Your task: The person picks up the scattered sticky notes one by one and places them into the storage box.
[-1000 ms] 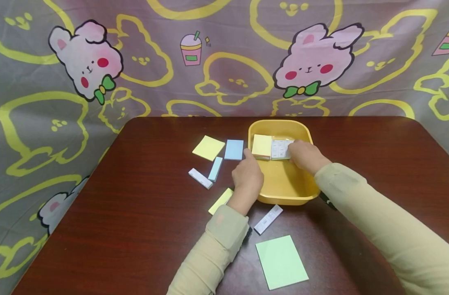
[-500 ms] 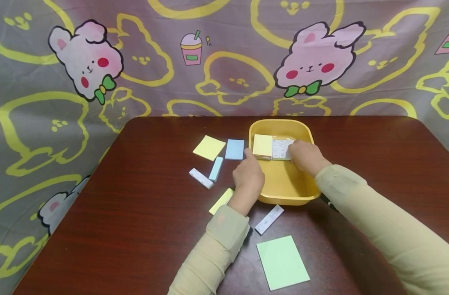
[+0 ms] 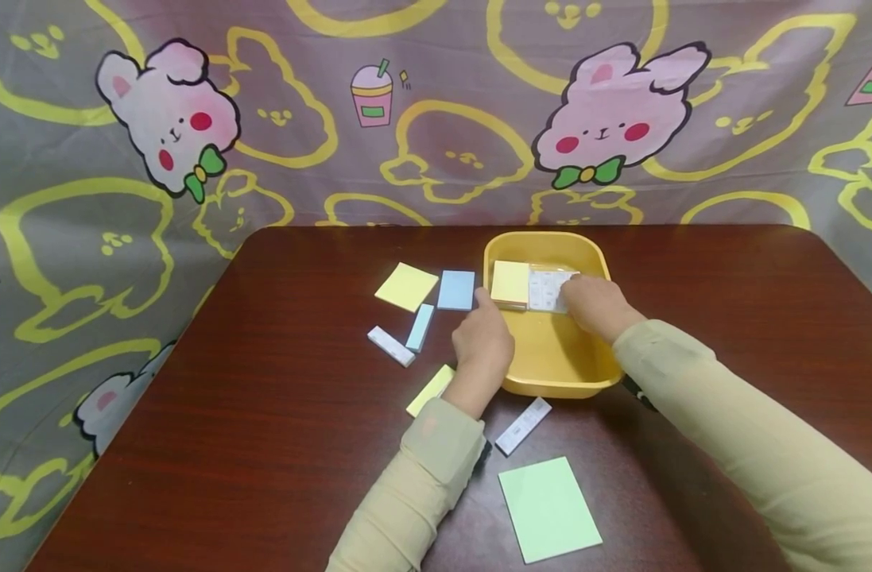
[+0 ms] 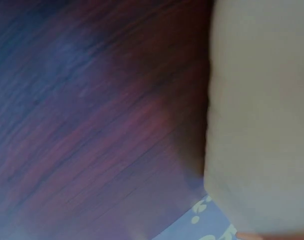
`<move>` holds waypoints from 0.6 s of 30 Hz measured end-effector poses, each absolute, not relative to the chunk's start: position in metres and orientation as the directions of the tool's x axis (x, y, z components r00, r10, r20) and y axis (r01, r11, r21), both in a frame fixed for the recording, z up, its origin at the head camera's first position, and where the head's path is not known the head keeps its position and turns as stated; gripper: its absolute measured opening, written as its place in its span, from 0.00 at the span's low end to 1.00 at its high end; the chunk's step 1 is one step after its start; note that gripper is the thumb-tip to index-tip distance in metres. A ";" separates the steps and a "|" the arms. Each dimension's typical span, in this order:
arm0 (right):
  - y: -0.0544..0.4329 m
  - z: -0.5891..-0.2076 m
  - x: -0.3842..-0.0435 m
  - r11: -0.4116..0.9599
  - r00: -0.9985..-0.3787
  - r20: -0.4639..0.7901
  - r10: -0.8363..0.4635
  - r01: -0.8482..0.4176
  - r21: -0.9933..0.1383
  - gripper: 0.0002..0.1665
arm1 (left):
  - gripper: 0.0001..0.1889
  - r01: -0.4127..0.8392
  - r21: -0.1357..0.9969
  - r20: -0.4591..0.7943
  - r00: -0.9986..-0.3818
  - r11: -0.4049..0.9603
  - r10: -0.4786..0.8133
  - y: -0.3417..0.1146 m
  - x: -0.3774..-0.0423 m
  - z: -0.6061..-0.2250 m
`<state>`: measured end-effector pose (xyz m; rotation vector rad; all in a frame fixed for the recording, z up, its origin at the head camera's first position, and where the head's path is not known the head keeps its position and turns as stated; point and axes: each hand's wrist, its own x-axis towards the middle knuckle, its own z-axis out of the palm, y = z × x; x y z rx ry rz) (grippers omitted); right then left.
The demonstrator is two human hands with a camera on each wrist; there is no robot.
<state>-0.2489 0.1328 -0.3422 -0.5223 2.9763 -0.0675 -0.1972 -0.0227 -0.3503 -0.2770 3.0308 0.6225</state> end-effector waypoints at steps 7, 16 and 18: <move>0.135 -0.326 -0.241 0.919 -0.918 -0.173 -0.356 -0.311 -0.242 0.15 | 0.19 -0.181 0.384 -0.064 -0.983 0.905 -0.170 -0.022 -0.197 -0.351; 0.139 -0.300 -0.202 0.854 -0.890 -0.052 -0.454 -0.417 -0.311 0.25 | 0.19 -0.184 0.386 -0.069 -0.983 0.904 -0.170 -0.022 -0.198 -0.351; 0.140 -0.298 -0.190 0.840 -0.883 -0.031 -0.468 -0.434 -0.326 0.29 | 0.19 -0.186 0.385 -0.070 -0.982 0.904 -0.173 -0.022 -0.198 -0.351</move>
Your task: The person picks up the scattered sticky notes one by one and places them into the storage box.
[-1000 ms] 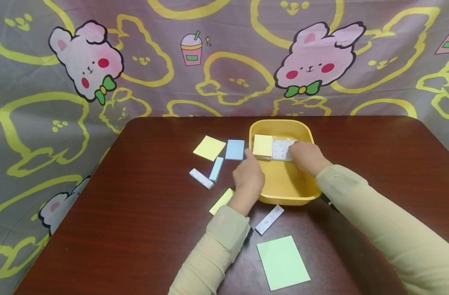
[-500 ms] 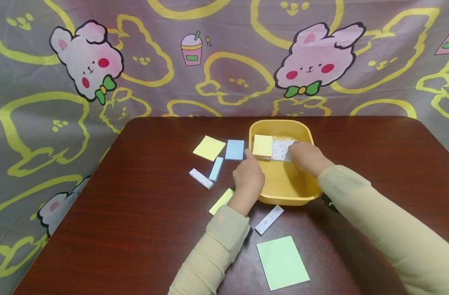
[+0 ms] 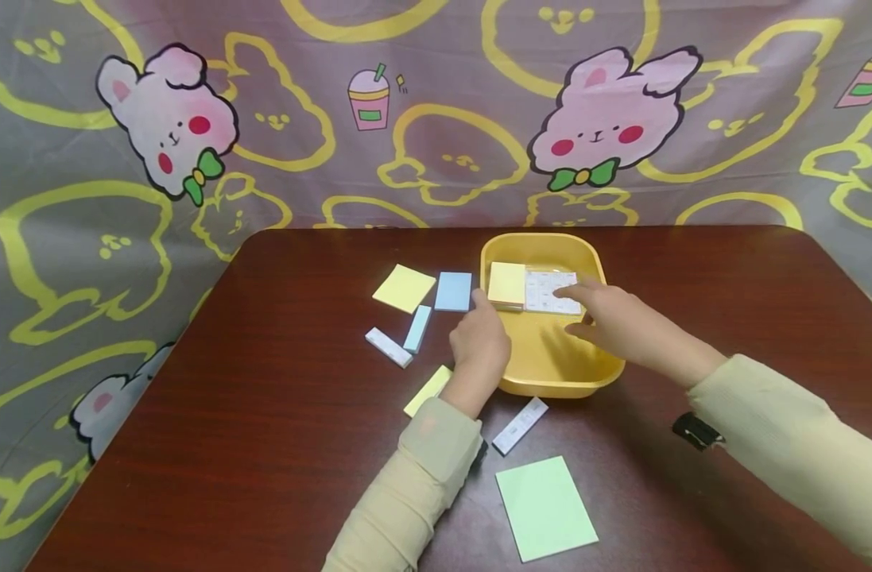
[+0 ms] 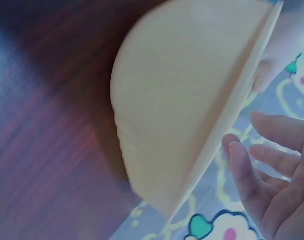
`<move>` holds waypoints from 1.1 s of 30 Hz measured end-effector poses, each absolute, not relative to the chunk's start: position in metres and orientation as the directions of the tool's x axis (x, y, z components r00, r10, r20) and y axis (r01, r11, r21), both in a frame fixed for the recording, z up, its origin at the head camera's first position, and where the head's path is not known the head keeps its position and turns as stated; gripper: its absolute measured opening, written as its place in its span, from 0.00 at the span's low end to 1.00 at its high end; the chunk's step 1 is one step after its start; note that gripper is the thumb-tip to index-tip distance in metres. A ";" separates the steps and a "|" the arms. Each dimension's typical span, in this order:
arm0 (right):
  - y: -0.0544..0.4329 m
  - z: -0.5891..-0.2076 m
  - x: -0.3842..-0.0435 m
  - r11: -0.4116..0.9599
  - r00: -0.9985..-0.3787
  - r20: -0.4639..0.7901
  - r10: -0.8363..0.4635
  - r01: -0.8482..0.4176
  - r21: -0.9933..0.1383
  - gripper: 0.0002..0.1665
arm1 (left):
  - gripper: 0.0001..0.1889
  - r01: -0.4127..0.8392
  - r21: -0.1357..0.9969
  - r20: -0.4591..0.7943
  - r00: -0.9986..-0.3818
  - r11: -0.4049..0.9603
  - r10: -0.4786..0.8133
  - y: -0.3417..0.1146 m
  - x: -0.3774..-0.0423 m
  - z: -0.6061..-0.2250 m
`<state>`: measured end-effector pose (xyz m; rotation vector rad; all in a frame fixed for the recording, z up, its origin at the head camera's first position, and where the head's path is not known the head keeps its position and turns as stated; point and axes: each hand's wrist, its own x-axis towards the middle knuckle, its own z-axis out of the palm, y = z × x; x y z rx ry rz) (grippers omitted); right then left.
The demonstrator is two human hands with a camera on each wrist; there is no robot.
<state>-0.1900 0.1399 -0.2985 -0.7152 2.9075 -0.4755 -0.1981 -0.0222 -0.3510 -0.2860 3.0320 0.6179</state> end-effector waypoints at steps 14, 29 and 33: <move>0.133 -0.309 -0.116 0.787 -0.853 0.093 -0.514 -0.512 -0.344 0.20 | 0.19 -0.185 0.375 -0.074 -0.983 0.908 -0.170 -0.022 -0.197 -0.352; 0.133 -0.361 -0.078 0.741 -0.778 -0.107 -0.619 -0.534 -0.407 0.29 | 0.19 -0.192 0.375 -0.085 -0.981 0.907 -0.173 -0.022 -0.196 -0.349; 0.132 -0.368 -0.076 0.762 -0.776 -0.163 -0.610 -0.517 -0.390 0.35 | 0.19 -0.195 0.370 -0.086 -0.981 0.908 -0.175 -0.022 -0.196 -0.349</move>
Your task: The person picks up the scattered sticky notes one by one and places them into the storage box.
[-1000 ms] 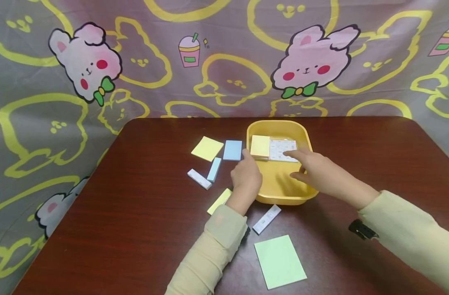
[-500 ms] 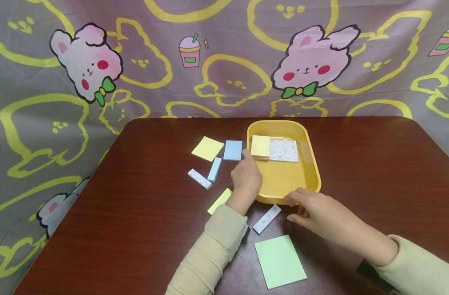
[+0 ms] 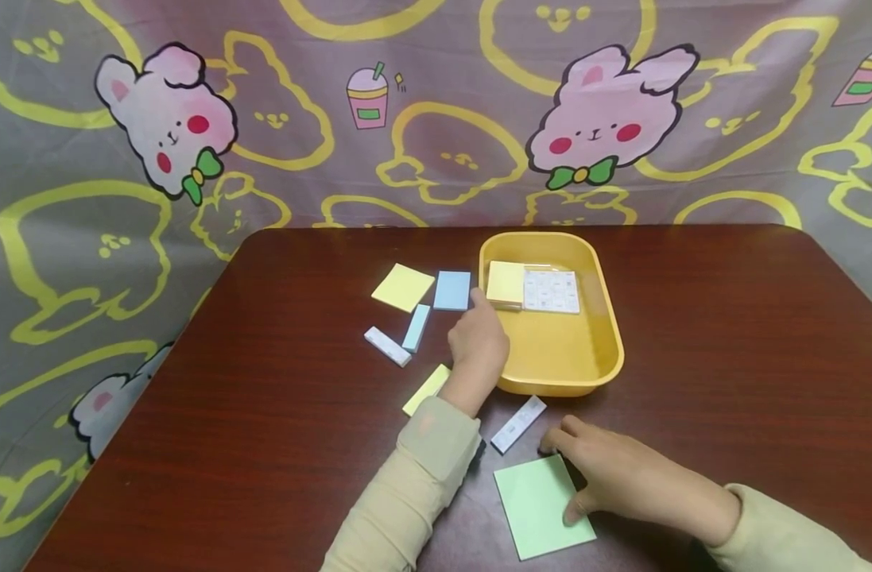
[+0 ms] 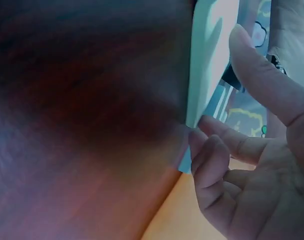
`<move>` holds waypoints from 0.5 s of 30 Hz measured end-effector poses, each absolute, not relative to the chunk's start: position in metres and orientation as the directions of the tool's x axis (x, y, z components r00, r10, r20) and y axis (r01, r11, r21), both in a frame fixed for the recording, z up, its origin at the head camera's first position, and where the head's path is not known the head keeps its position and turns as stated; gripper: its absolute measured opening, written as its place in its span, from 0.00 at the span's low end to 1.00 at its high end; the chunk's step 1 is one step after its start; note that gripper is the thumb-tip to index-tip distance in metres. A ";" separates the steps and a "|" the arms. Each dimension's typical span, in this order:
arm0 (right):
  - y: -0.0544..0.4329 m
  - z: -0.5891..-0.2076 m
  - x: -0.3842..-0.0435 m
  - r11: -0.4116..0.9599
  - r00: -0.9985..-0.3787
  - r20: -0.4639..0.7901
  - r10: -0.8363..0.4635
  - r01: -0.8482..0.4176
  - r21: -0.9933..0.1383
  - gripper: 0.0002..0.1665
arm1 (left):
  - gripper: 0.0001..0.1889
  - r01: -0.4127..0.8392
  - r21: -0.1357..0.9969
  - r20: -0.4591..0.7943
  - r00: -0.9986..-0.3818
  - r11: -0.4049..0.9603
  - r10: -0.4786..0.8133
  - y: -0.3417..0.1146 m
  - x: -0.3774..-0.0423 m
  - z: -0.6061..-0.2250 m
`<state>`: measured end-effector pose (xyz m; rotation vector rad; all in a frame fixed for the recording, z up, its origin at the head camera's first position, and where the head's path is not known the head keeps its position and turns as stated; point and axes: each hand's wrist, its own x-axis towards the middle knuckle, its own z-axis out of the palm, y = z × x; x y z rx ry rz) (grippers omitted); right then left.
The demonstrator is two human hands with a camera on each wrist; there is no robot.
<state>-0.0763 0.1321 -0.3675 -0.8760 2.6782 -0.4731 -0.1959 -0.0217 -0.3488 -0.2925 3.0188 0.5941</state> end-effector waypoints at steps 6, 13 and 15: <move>0.128 -0.369 -0.077 0.793 -0.783 -0.243 -0.572 -0.454 -0.405 0.36 | 0.20 -0.192 0.373 -0.082 -0.981 0.908 -0.174 -0.022 -0.197 -0.349; 0.126 -0.369 -0.079 0.782 -0.773 -0.271 -0.574 -0.418 -0.463 0.36 | 0.21 -0.187 0.362 -0.079 -0.982 0.913 -0.170 -0.023 -0.197 -0.349; 0.126 -0.369 -0.078 0.782 -0.773 -0.278 -0.570 -0.406 -0.472 0.36 | 0.21 -0.187 0.362 -0.082 -0.982 0.913 -0.169 -0.024 -0.198 -0.350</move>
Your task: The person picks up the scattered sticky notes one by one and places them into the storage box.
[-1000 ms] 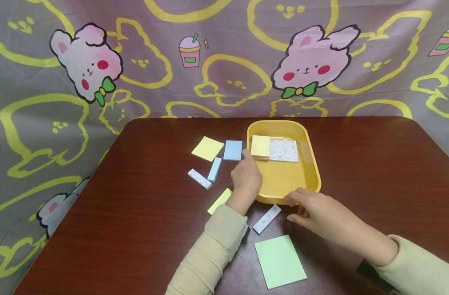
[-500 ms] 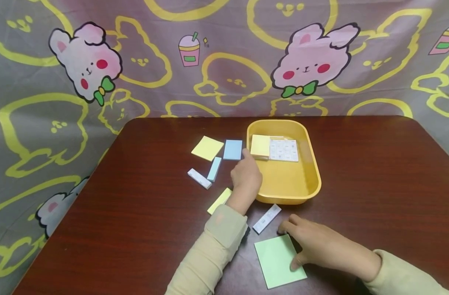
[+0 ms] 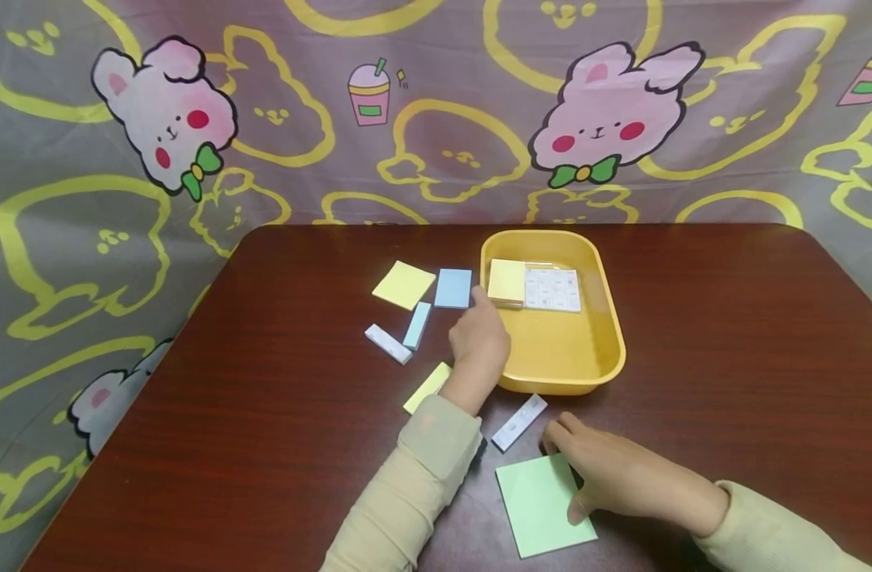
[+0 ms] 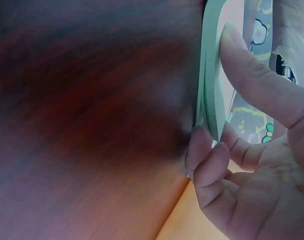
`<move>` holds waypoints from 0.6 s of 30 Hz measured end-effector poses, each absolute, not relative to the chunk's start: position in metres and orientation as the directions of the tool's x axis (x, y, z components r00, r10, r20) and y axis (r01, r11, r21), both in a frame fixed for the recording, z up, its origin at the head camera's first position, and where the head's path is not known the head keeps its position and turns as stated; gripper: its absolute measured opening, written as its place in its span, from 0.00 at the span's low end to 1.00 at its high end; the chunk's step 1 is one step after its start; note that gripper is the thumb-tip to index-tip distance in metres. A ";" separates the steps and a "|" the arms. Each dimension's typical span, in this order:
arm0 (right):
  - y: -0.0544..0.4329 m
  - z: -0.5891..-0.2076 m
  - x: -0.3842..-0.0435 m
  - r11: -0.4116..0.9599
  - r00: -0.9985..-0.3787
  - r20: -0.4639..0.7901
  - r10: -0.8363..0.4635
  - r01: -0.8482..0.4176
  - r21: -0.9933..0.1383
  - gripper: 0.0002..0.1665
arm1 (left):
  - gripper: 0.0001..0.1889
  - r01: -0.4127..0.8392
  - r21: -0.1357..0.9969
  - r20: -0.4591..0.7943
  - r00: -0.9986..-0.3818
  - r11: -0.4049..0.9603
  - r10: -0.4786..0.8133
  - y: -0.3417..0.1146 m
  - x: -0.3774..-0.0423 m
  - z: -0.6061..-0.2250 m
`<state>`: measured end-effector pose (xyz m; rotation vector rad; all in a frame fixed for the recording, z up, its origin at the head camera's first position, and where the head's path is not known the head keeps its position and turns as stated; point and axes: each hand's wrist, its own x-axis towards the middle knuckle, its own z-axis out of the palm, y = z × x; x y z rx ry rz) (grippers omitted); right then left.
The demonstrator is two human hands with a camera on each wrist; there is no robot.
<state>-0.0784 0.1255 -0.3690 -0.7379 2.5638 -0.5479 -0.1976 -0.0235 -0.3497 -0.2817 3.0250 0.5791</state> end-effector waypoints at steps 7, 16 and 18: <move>0.127 -0.370 -0.079 0.771 -0.772 -0.269 -0.576 -0.402 -0.494 0.37 | 0.20 -0.189 0.362 -0.083 -0.982 0.913 -0.170 -0.023 -0.197 -0.348; 0.127 -0.369 -0.080 0.768 -0.761 -0.268 -0.591 -0.428 -0.476 0.37 | 0.20 -0.187 0.355 -0.081 -0.982 0.916 -0.170 -0.023 -0.197 -0.349; 0.127 -0.369 -0.080 0.767 -0.759 -0.267 -0.594 -0.435 -0.472 0.36 | 0.20 -0.188 0.354 -0.082 -0.982 0.916 -0.170 -0.023 -0.197 -0.349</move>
